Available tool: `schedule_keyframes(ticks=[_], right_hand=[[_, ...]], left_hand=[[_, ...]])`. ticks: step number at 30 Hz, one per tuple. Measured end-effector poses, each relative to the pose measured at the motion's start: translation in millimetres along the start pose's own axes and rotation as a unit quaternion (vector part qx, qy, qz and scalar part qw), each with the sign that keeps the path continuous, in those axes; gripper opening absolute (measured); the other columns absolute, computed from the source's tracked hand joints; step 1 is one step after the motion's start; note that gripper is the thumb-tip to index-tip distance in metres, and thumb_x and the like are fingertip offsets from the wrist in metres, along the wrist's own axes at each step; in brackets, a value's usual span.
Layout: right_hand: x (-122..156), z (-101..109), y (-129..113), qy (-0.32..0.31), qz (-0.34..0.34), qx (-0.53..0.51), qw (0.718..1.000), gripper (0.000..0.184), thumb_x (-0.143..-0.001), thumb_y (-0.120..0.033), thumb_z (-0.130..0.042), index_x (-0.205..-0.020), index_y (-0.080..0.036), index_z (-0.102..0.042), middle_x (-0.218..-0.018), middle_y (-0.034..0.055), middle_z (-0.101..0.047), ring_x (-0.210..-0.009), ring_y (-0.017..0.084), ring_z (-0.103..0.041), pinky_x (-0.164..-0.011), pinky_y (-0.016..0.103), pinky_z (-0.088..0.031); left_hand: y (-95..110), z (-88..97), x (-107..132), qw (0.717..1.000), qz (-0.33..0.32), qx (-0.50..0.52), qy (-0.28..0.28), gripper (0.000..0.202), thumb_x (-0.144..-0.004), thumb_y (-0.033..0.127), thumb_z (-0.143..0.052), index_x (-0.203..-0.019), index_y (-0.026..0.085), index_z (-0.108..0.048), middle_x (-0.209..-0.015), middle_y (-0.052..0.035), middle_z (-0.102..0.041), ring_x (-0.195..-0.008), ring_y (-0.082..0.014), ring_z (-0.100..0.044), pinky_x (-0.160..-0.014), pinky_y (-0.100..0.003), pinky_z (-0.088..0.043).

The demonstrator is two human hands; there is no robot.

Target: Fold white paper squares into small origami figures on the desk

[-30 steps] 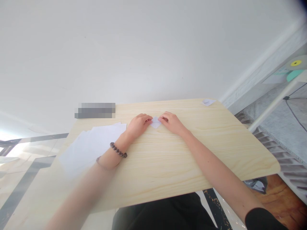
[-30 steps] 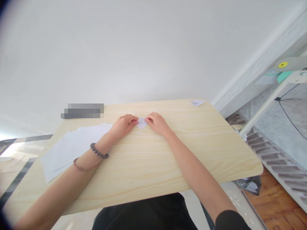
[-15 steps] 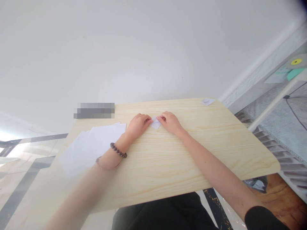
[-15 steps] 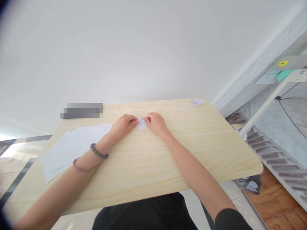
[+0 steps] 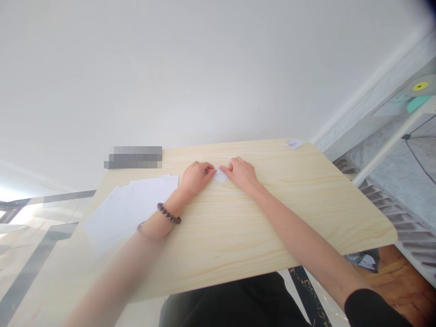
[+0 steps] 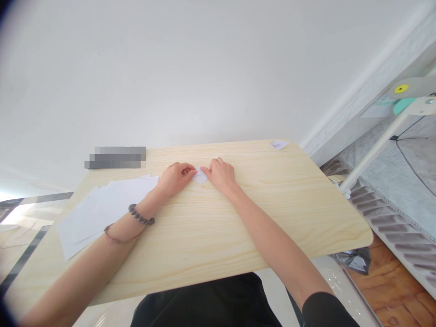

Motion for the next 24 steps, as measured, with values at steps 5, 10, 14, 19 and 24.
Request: schedule_keyframes(ticks=[5,10,14,19,24], right_hand=[[-1,1,-1,-0.017,-0.025,0.016,0.999,0.039,-0.079,-0.055,-0.043,-0.066,-0.019,-0.052,-0.076,0.0048,-0.057,-0.059,0.014,-0.050,-0.054,0.028,-0.027],[2,1,-3,-0.010,-0.041,0.010,0.999,0.034,-0.080,-0.053,-0.044,-0.076,-0.020,-0.052,-0.082,0.0043,-0.057,-0.067,0.015,-0.053,-0.056,0.027,-0.029],[7,3,-1,-0.002,0.015,-0.015,1.000,0.031,-0.083,-0.050,-0.040,-0.084,-0.020,-0.052,-0.088,0.0032,-0.057,-0.073,0.015,-0.055,-0.061,0.027,-0.034],[10,4,6,-0.020,0.071,-0.049,0.996,0.028,-0.081,-0.045,-0.046,-0.090,-0.020,-0.053,-0.095,0.0035,-0.057,-0.081,0.015,-0.055,-0.070,0.027,-0.037],[8,1,9,-0.028,0.068,-0.090,0.993,0.022,-0.080,-0.040,-0.048,-0.083,-0.020,-0.055,-0.088,0.0026,-0.057,-0.079,0.014,-0.054,-0.071,0.027,-0.037]], left_hand=[[-5,-1.9,-2,1.000,-0.019,-0.014,0.002,0.022,-0.080,0.036,-0.047,-0.086,0.021,-0.062,-0.083,-0.0051,-0.061,-0.088,-0.0221,-0.049,-0.076,-0.033,-0.040],[-7,-4.7,-3,0.998,-0.042,-0.037,0.012,0.022,-0.082,0.034,-0.046,-0.092,0.020,-0.060,-0.091,-0.0053,-0.057,-0.089,-0.0213,-0.046,-0.083,-0.036,-0.038],[-7,-4.4,0,0.998,-0.037,-0.047,0.015,0.026,-0.084,0.037,-0.044,-0.095,0.023,-0.062,-0.095,-0.0047,-0.056,-0.090,-0.0211,-0.046,-0.081,-0.034,-0.040],[-4,-3.4,3,0.997,-0.044,-0.061,0.026,0.028,-0.086,0.037,-0.041,-0.094,0.022,-0.063,-0.094,-0.0046,-0.056,-0.090,-0.0199,-0.047,-0.080,-0.033,-0.040],[-5,-4.7,3,0.996,-0.051,-0.065,0.029,0.029,-0.081,0.042,-0.047,-0.096,0.021,-0.061,-0.099,-0.0045,-0.057,-0.093,-0.0210,-0.048,-0.080,-0.033,-0.041]])
Point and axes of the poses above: each hand's wrist, its own x-axis away from the middle knuckle, its own z-axis out of the back of the hand, y = z × x, the point moved 1 cm from there along -x, towards the middle knuckle
